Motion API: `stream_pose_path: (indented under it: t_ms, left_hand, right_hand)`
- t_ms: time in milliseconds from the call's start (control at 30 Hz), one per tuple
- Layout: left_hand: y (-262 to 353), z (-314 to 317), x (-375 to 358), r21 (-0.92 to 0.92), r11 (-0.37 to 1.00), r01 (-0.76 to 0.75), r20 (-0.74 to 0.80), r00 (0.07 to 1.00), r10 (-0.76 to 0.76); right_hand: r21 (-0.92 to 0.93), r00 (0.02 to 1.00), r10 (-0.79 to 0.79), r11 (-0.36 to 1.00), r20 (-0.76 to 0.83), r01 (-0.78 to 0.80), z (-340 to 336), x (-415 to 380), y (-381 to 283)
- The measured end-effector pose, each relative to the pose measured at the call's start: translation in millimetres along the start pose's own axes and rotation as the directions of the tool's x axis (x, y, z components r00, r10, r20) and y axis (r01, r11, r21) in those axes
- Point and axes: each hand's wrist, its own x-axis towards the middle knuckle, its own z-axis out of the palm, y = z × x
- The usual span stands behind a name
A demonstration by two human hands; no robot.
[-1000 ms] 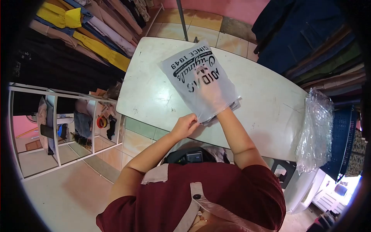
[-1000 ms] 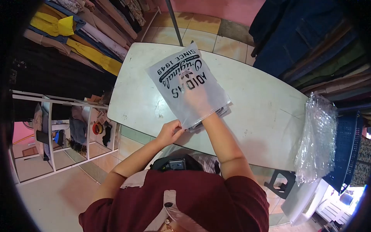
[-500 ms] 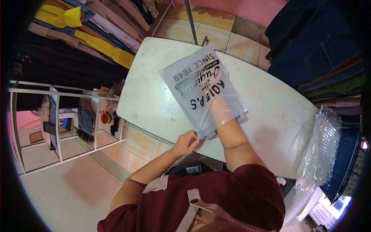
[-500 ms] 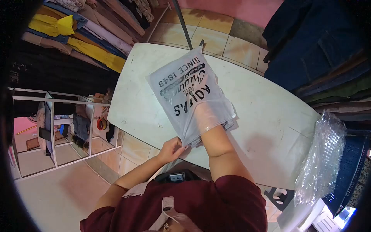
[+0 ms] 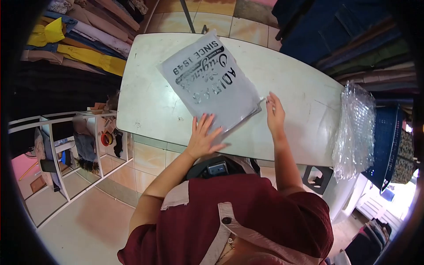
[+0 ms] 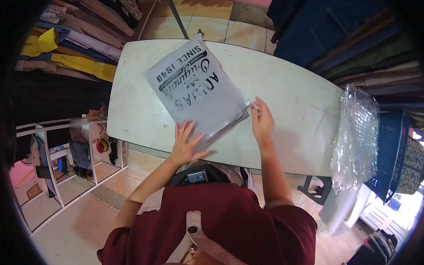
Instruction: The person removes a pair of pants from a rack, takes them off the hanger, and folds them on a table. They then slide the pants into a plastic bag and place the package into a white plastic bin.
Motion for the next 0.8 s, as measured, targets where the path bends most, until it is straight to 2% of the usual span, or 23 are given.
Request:
stream_pose_path:
  t_ms: [33,67,133,167,233,267,333,367,400,467,533,567,600,633,667,700,733,767,800]
  left_hand:
    - [-3,6,4,0.092,0.996,0.001,0.129,0.991,-0.013]
    - [-13,13,4,0.087,0.996,-0.001,0.128,0.992,-0.01]
    - [-43,17,-3,0.319,0.943,-0.092,0.237,0.971,0.015]
    - [-55,13,-3,0.318,0.943,-0.095,0.241,0.97,0.017]
    - [-70,7,-6,0.28,0.955,0.096,0.061,0.991,-0.118]
    - [-58,-4,1,0.278,0.956,0.098,0.062,0.991,-0.12]
    - [-31,-22,19,0.337,0.94,0.051,0.066,0.995,-0.078]
    - [-24,-19,25,0.265,0.962,-0.072,0.113,0.993,0.044]
    - [-19,-10,30,0.263,0.962,-0.074,0.116,0.992,0.045]
    - [-19,14,41,0.342,0.915,-0.213,0.169,0.972,0.163]
    - [-37,37,39,0.406,0.894,-0.187,0.168,0.977,0.128]
    - [-43,43,36,0.442,0.867,-0.231,0.137,0.972,0.189]
    - [-49,48,30,0.477,0.836,-0.27,0.112,0.962,0.247]
    - [-50,46,28,0.476,0.837,-0.27,0.111,0.962,0.247]
    - [-51,45,26,0.354,0.892,-0.28,0.118,0.96,0.255]
    - [-53,42,23,0.228,0.931,-0.284,0.123,0.957,0.262]
    - [-52,30,22,0.23,0.932,-0.28,0.121,0.958,0.258]
    - [-46,7,23,0.176,0.951,-0.256,0.101,0.965,0.242]
    - [-44,-11,23,0.121,0.965,-0.234,0.082,0.971,0.226]
  right_hand:
    - [0.069,0.993,0.119,0.99,0.007,-0.12,4,11,2]
    - [0.065,0.993,0.119,0.991,0.002,-0.118,7,20,1]
    - [-0.217,0.948,0.175,0.969,0.266,-0.118,14,24,-1]
    - [-0.216,0.948,0.179,0.969,0.264,-0.122,14,18,-6]
    - [-0.023,0.901,0.293,0.953,0.321,-0.302,14,5,-16]
    - [-0.026,0.899,0.296,0.952,0.322,-0.304,16,-2,-15]
    - [0.083,0.865,0.328,0.919,0.381,-0.385,21,-15,-11]
    - [0.082,0.864,0.33,0.919,0.379,-0.387,23,-18,-15]
    - [0.077,0.864,0.316,0.925,0.391,-0.373,25,-20,-20]
    - [0.076,0.867,0.3,0.931,0.398,-0.357,22,-26,-21]
    - [0.082,0.861,0.262,0.941,0.436,-0.328,15,-27,-18]
    - [0.085,0.865,0.257,0.943,0.431,-0.323,12,-28,-13]
    - [0.085,0.839,0.32,0.915,0.44,-0.393,10,-32,-5]
    - [0.08,0.807,0.381,0.883,0.451,-0.462,8,-36,2]
    - [0.077,0.807,0.38,0.885,0.451,-0.459,8,-38,9]
    - [-0.092,0.859,0.331,0.942,0.39,-0.322,8,-39,16]
    - [-0.265,0.902,0.266,0.948,0.341,-0.179,8,-42,18]
    - [-0.263,0.9,0.265,0.948,0.345,-0.178,6,-46,8]
    - [-0.323,0.967,-0.088,0.932,0.239,0.165,4,-50,-12]
